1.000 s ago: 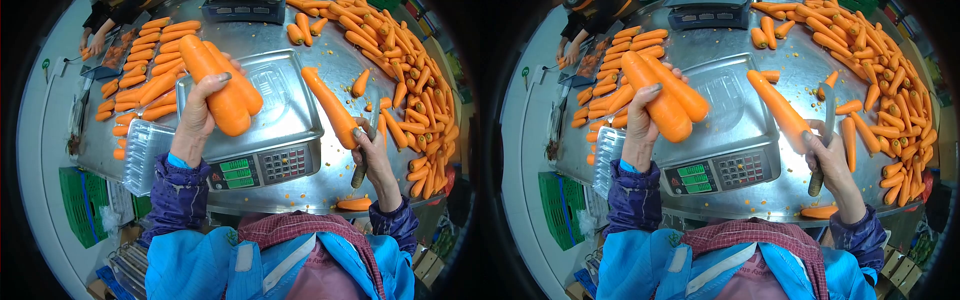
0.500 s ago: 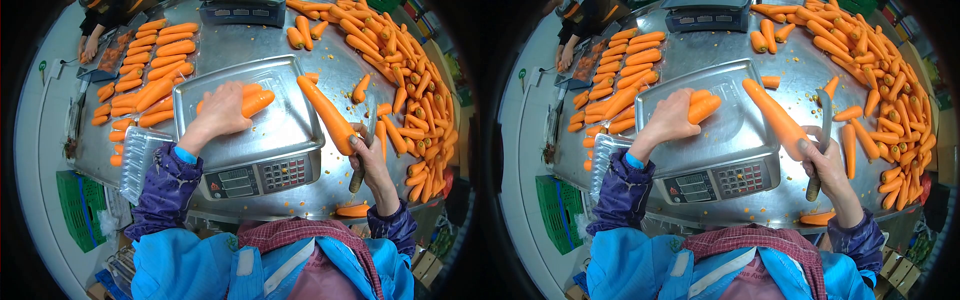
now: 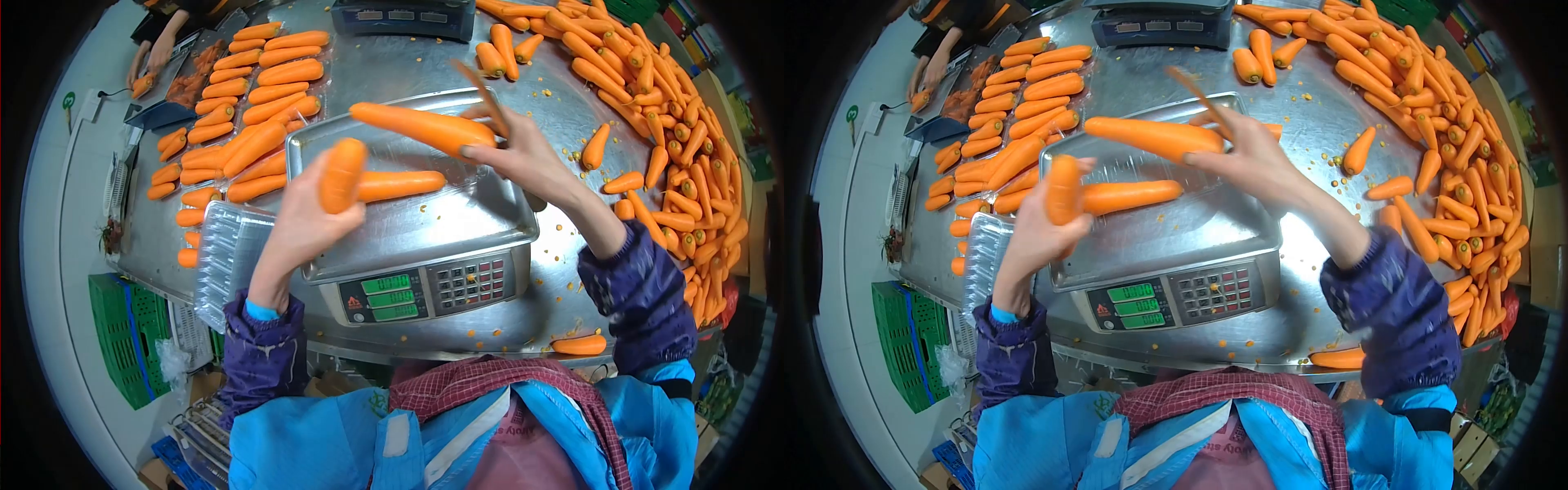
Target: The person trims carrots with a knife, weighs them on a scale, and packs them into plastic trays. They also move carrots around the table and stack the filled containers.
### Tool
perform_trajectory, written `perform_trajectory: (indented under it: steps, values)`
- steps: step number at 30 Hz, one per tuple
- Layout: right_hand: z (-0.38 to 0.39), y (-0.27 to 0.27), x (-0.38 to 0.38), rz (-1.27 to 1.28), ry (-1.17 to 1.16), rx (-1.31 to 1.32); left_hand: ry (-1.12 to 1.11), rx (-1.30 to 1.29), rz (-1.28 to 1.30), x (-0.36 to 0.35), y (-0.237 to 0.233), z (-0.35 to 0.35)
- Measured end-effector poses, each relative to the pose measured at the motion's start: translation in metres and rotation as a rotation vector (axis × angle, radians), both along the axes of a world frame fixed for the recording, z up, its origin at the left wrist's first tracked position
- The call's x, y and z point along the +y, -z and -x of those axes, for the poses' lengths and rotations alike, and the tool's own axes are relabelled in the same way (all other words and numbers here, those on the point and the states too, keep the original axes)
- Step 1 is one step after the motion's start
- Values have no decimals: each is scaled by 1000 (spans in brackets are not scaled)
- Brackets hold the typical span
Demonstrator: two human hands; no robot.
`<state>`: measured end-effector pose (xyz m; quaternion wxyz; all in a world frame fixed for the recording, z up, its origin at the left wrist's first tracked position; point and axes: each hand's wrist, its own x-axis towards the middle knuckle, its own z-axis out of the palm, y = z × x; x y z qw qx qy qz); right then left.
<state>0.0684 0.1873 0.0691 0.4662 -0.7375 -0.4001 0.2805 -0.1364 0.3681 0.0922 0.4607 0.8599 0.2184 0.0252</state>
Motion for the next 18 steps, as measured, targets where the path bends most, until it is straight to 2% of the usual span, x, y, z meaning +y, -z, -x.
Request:
perform_trajectory:
  steps: [1,2,3,4,5,6,7,8,10,12,14,16,18]
  values:
    - [-1,8,12,2,-56,-81,-3,1,0,1,0,6]
    - [-2,16,22,0,-65,-79,-154,-223,330,2,1,12]
    - [-2,23,33,2,-152,-189,-307,-453,657,3,3,17]
    - [0,28,41,-1,-244,-299,-323,-459,650,5,7,22]
    - [3,31,45,65,-273,-416,-385,-553,1118,10,14,27]
    - [5,34,47,52,-297,-414,-435,-645,1586,15,19,33]
    - [5,37,47,29,-274,-442,-418,-690,1724,14,23,33]
    - [6,40,47,6,-250,-471,-546,-730,1787,10,24,33]
    - [20,18,43,-53,-195,-551,-607,-800,1837,-1,25,30]
    - [38,-13,30,2,-145,-80,-584,-863,1866,-12,26,26]
    - [60,-36,16,57,-267,310,-549,-918,1906,-23,28,18]
    - [85,-50,7,50,-283,447,-451,-1033,1724,-34,29,11]
    - [96,-58,0,103,-354,572,-407,-1066,1702,-45,22,7]
